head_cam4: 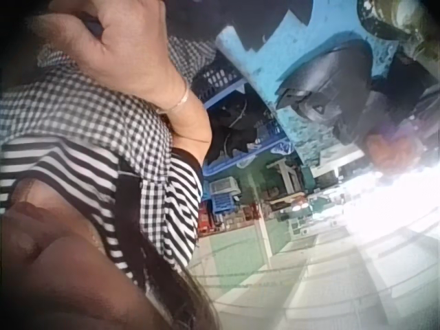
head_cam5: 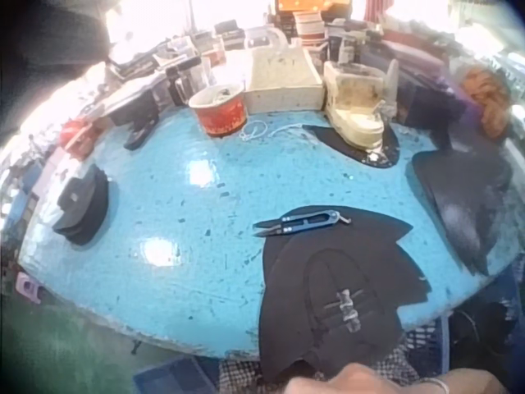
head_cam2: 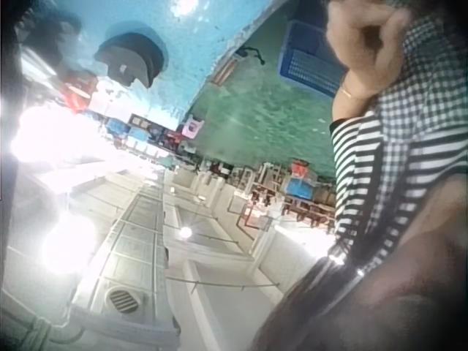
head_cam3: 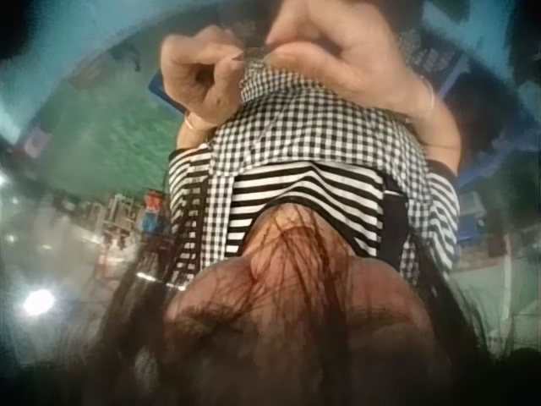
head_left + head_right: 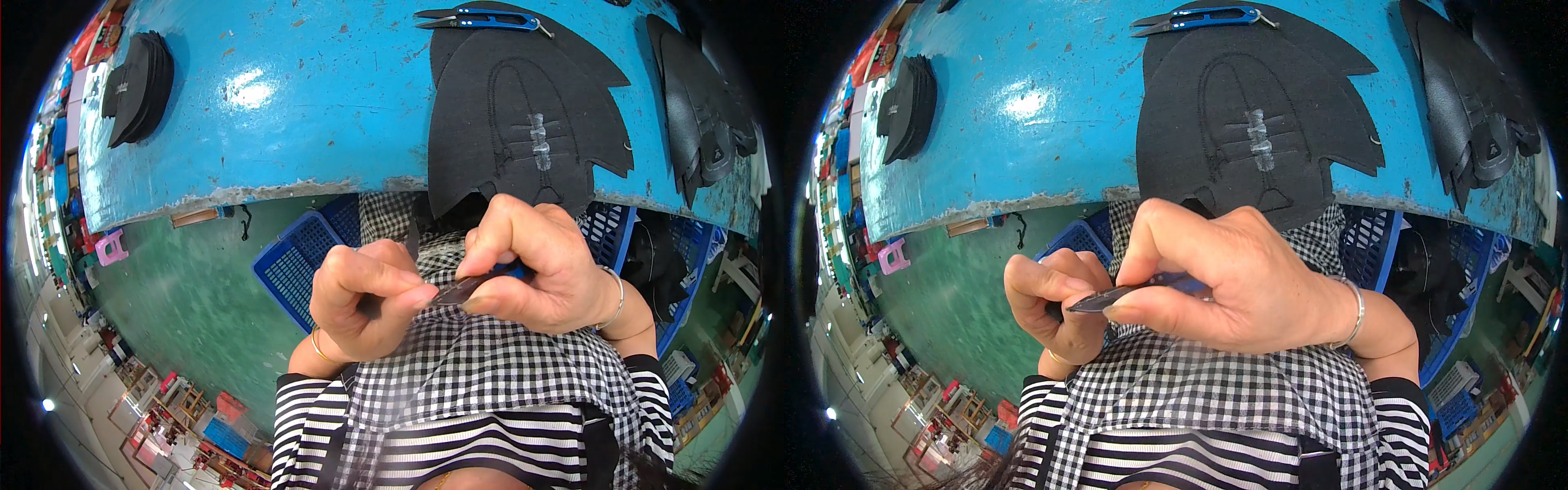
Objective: Trimming excess threads and material from black shoe upper components using hand snips.
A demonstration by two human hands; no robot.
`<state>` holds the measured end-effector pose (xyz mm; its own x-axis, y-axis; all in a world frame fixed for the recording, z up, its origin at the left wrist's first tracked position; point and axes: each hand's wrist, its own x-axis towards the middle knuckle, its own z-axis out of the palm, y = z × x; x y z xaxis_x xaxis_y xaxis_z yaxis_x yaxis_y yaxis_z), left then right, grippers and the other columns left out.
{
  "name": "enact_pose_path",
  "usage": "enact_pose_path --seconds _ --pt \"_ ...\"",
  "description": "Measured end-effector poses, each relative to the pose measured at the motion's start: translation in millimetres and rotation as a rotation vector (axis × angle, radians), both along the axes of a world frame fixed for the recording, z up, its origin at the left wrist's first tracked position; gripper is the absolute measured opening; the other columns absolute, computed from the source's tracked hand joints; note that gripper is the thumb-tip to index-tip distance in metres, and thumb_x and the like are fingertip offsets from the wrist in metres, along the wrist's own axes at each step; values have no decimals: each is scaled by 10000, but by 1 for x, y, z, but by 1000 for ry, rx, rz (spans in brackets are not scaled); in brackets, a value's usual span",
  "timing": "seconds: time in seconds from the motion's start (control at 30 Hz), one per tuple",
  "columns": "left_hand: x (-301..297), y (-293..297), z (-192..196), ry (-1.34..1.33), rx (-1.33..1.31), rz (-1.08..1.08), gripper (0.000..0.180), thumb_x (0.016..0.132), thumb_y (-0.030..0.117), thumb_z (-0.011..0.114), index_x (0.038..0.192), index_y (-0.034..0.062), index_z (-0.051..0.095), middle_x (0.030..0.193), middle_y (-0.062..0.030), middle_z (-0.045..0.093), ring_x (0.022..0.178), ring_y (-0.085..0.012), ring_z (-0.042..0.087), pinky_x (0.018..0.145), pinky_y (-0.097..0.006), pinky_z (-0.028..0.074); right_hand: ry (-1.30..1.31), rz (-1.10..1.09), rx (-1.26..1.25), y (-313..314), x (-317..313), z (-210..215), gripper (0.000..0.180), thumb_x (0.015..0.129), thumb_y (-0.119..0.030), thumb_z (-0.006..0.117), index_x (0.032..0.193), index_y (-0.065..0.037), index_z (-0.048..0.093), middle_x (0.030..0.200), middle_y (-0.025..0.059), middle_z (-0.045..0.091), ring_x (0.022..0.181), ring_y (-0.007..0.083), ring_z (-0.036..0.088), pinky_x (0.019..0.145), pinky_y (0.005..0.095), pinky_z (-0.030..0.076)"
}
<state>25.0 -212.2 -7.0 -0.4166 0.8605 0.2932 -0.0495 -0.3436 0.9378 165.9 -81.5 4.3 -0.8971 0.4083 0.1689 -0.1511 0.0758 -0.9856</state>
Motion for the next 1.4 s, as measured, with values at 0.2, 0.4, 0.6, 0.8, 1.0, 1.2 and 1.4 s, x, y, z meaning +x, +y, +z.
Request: enact_pose_path --seconds 0.2,0.4,0.6,0.8,1.0,1.2,1.4 --pt "-2 -2 0 -32 -28 -37 185 784 -53 673 846 -18 502 632 -78 560 505 -102 501 434 -221 369 -36 99 108 11 -1 3 352 824 -356 675 867 -34 540 706 37 580 534 128 596 431 229 439" --pt "-7 -4 1 108 -47 -98 187 780 -21 689 848 -23 515 623 -86 567 499 -117 533 416 -223 375 -3 138 166 16 -1 6 356 812 -355 685 864 -34 541 705 27 581 545 141 612 440 235 461" --pt "-6 -2 3 197 -46 -83 207 757 -12 709 835 -23 518 608 -92 573 487 -158 565 398 -236 396 0 170 175 20 -1 6 329 803 -323 703 841 -35 550 690 22 571 510 136 577 413 237 410" --pt "-6 0 2 232 -23 -94 216 739 -13 718 828 -15 522 577 -77 569 457 -158 559 375 -243 391 44 179 67 18 -1 1 296 802 -279 709 821 -26 557 676 20 560 490 136 551 407 243 389" --pt "-7 0 1 291 -37 -70 221 731 -3 728 825 -2 528 572 -72 571 459 -157 567 377 -239 396 -14 159 149 19 0 6 280 801 -256 710 815 -21 558 669 27 571 509 146 564 422 255 395" --pt "-7 -2 6 263 -65 -114 230 727 -5 739 806 8 523 567 -68 581 457 -155 569 382 -238 406 -52 242 -30 17 1 4 262 805 -246 704 808 -29 557 673 33 596 515 154 575 433 257 401" --pt "-11 -1 13 252 -102 -130 237 726 10 747 802 25 524 562 -63 585 446 -150 563 372 -239 393 -53 197 160 28 3 9 302 779 -295 723 803 -34 572 677 44 596 535 155 592 444 247 420"
